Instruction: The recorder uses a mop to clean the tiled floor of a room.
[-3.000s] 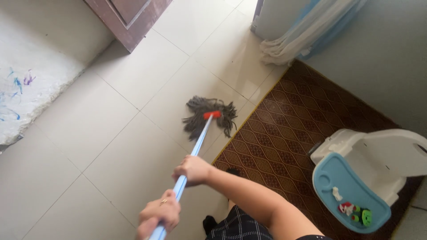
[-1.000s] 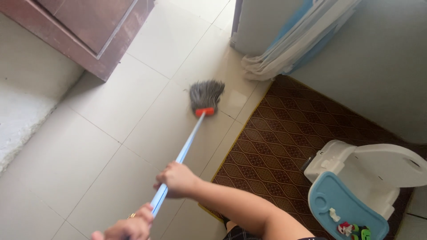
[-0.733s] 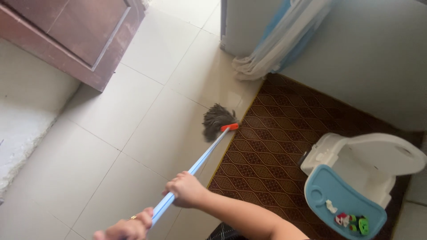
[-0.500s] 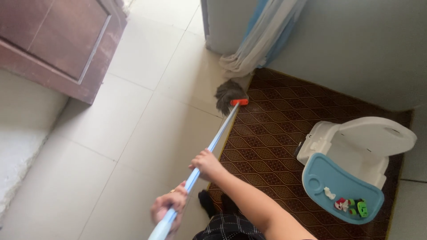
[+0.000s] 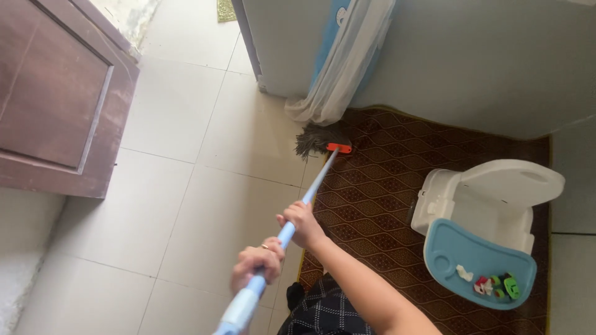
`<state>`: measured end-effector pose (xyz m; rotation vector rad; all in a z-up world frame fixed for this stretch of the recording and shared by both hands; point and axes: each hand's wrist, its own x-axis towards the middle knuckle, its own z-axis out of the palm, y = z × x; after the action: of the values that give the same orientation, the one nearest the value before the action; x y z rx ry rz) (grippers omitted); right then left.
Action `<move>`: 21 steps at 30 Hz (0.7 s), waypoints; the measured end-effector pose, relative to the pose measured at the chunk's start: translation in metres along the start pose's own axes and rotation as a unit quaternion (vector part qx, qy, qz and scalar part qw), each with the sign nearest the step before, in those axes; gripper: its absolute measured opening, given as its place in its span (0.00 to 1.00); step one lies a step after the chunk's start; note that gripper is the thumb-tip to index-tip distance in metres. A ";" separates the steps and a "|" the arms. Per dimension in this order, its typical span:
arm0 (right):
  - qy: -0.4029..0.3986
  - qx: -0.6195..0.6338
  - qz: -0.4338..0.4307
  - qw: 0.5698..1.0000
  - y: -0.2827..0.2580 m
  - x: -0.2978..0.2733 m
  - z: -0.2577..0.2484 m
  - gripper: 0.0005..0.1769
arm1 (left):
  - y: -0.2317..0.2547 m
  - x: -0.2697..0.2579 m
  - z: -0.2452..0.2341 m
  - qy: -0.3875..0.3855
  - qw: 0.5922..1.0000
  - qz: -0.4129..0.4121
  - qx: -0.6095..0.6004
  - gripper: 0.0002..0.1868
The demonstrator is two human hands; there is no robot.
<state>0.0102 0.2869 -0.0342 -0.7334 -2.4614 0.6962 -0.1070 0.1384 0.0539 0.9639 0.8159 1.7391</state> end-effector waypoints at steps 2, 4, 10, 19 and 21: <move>0.011 0.010 -0.003 1.000 0.006 0.035 0.017 0.18 | 0.025 0.030 -0.014 0.007 1.000 0.019 0.019 0.37; 0.027 0.016 -0.011 0.999 0.017 0.081 0.029 0.19 | 0.042 0.069 -0.034 0.009 0.998 0.046 0.038 0.37; -0.022 0.077 -0.063 0.995 0.057 0.210 0.080 0.19 | 0.031 0.140 -0.103 0.048 0.997 0.044 0.032 0.36; -0.207 0.189 -0.155 0.947 0.029 0.310 0.136 0.20 | 0.025 0.147 -0.126 0.179 0.950 0.030 0.254 0.31; -0.150 0.212 -0.277 0.925 -0.012 0.323 0.121 0.16 | 0.054 0.124 -0.111 0.193 0.949 0.033 0.249 0.30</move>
<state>-0.3026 0.4334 -0.0248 0.2489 -2.4635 1.1113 -0.2561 0.2261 0.0781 0.9895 1.5455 1.8473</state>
